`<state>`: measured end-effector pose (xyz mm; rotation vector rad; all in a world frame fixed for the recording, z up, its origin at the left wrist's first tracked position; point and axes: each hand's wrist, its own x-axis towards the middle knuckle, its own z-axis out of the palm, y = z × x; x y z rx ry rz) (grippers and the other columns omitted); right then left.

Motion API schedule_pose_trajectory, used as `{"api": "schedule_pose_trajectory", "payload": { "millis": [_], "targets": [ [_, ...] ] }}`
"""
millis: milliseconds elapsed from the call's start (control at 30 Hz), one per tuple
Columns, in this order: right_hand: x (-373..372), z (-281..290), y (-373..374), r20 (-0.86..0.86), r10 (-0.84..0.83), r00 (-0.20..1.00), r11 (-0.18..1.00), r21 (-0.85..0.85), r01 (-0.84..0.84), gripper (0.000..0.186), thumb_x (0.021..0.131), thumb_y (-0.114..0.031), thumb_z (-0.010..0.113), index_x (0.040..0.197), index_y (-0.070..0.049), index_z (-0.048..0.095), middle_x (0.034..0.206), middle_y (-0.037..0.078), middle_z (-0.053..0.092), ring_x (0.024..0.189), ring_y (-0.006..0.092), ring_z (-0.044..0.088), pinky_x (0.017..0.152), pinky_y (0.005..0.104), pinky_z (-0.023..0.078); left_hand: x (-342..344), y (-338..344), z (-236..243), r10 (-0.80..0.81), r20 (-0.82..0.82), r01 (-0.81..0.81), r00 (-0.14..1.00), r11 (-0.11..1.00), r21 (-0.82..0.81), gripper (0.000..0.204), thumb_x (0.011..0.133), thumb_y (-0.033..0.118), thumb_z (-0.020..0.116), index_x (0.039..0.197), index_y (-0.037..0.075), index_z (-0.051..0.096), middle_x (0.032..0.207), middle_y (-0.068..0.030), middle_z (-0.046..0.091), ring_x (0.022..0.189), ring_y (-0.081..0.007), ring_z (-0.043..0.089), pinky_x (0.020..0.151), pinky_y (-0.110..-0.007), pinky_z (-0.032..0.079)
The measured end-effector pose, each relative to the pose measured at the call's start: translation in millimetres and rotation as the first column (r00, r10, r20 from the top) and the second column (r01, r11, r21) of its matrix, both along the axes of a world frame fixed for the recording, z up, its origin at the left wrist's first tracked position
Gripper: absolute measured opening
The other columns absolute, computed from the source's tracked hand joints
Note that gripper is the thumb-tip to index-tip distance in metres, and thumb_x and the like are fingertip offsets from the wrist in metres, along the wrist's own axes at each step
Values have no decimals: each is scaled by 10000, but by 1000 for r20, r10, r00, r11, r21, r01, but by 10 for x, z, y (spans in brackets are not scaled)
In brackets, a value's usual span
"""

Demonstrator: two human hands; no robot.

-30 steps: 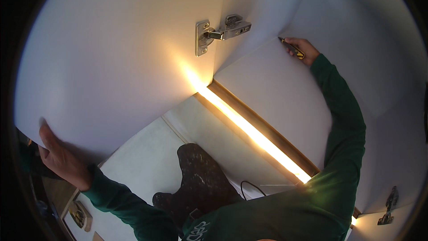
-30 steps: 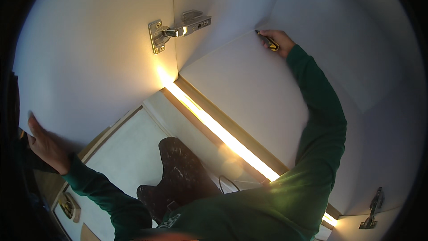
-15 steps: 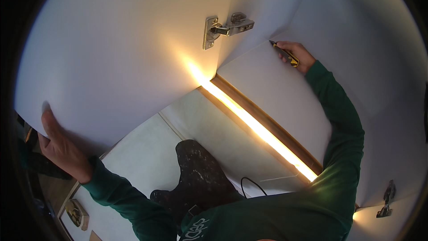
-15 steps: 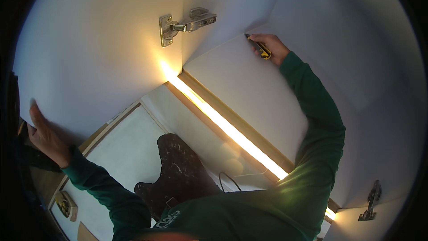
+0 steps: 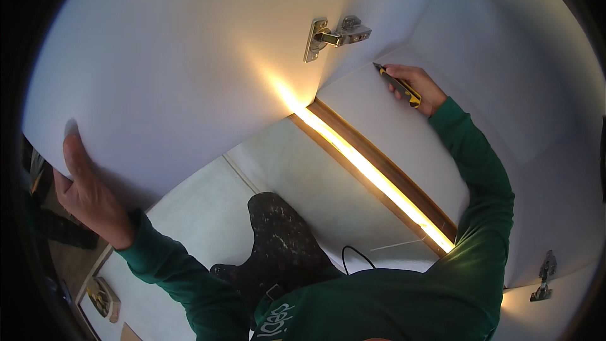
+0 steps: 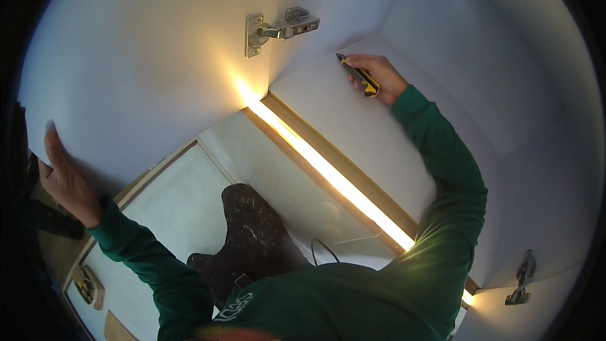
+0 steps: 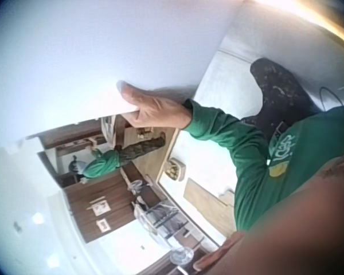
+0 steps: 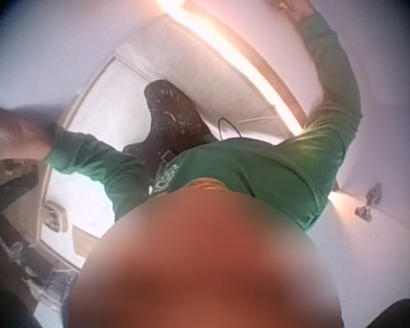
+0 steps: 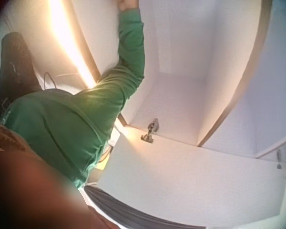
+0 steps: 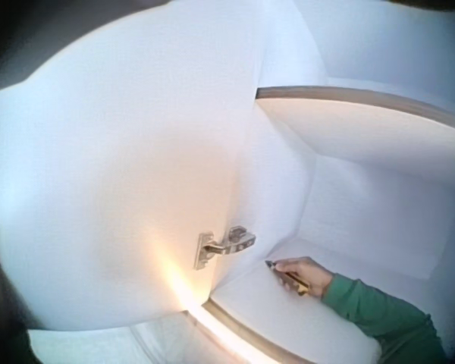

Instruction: The person kneels on the floor and uses a utility knife to trim the edges of a white cabinet door and interior panel. They repeatedly open and close the door to access different sections and carefully cut along the seams.

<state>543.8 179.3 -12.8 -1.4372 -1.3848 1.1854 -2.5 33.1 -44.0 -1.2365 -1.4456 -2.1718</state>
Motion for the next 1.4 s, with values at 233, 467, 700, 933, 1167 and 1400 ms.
{"api": "schedule_pose_trajectory", "payload": {
  "millis": [233,467,700,933,1167,1400],
  "targets": [
    [-185,-1,-123,-10,20,1000,1000,3,-20,438,1036,-231,715,1359,51,627,972,51,668,757,108,673,628,255,575,25,-7,21,28,-20,-29,999,1000,-11,580,1050,524,675,1262,-11,750,1035,-107,787,890,-175,733,806,-303,566],
    [-275,-1,-211,14,50,999,999,-13,-50,472,1045,-271,695,1397,33,615,941,32,667,740,87,641,619,246,543,44,3,29,-49,19,49,999,999,-10,531,1058,457,697,1239,-40,743,1048,-107,775,890,-156,708,824,-293,553],
    [-90,87,-626,-71,78,994,996,-30,-81,518,1062,-357,655,1464,-43,564,901,6,648,705,78,612,594,237,496,5,42,20,-91,30,90,995,996,24,473,1079,389,687,1230,-56,737,1080,-95,761,960,-140,665,911,-276,508],
    [455,43,-1009,-212,83,974,996,2,-85,637,1058,-338,650,1537,27,444,773,-38,539,586,56,532,522,224,423,194,38,3,250,-109,-227,962,956,187,443,1081,285,679,1334,-71,599,1253,-157,705,1098,-198,660,962,-332,535],
    [424,45,-1077,-159,191,969,981,71,-182,536,1049,-261,615,1511,-18,496,718,-57,461,558,52,472,531,227,390,1466,-149,-344,-223,-644,276,732,961,-19,293,960,25,698,1251,-6,691,1243,-175,739,1161,-372,699,1001,-474,559],
    [402,49,-1090,-106,192,976,979,86,-183,551,1080,-316,534,1529,-5,464,706,-44,453,546,54,454,519,221,392,2190,528,-389,-659,-617,385,429,752,-535,343,966,129,736,1290,16,716,1239,-168,738,1102,-351,699,948,-430,571]
  ]
}}
